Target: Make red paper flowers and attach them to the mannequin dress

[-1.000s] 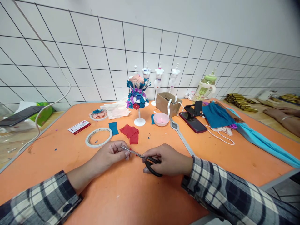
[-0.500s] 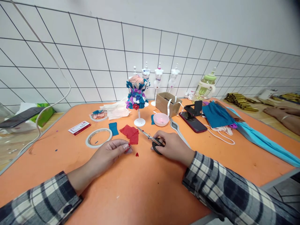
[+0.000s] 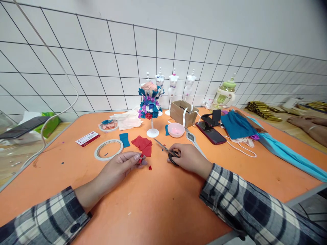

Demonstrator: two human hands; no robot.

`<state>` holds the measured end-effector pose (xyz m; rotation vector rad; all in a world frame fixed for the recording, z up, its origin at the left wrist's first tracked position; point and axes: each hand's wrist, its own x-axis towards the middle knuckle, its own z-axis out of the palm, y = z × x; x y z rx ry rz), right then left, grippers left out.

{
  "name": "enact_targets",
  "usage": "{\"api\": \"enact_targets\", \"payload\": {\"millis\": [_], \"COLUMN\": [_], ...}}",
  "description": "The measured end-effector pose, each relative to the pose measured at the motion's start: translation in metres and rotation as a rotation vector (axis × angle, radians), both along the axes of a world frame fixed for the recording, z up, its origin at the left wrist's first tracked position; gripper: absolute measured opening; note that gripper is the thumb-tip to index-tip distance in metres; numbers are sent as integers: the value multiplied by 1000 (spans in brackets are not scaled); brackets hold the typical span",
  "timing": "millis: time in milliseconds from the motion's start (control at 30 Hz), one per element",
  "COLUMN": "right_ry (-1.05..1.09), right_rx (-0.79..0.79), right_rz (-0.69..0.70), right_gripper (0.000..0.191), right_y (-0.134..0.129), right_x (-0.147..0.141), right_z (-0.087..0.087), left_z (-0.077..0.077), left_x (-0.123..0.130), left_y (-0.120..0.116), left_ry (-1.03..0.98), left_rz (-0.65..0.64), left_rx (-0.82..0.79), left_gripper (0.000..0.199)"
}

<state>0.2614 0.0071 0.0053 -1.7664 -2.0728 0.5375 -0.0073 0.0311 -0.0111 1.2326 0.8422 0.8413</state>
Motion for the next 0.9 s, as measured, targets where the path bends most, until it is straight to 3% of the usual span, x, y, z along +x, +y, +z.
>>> {"api": "enact_targets", "payload": {"millis": [100,267,433,567,733,900], "right_ry": [22,25,30,60,242,384], "right_rx": [-70,-95,-93,92,394,387], "right_rz": [-28,-26,-4,5,229,361], "right_gripper": [45,44,41,36,23,11], "right_y": [4,7,5,-2,-17,-26], "right_x": [2,2,1,-5,-18,-31], "right_z": [-3,-7,-5,0,-1,-6], "left_z": [1,2,6,9,7,5], "left_x": [1,0,1,4,11,18], "left_y": [-1,-1,-3,-6,-18,-28], "left_ry": [-17,36,206,266,283,270], "left_rz": [8,8,-11,-44,-93,-143], "left_rx": [-27,-40,73,167,213,182], "left_gripper": [32,41,32,21,17,18]}}
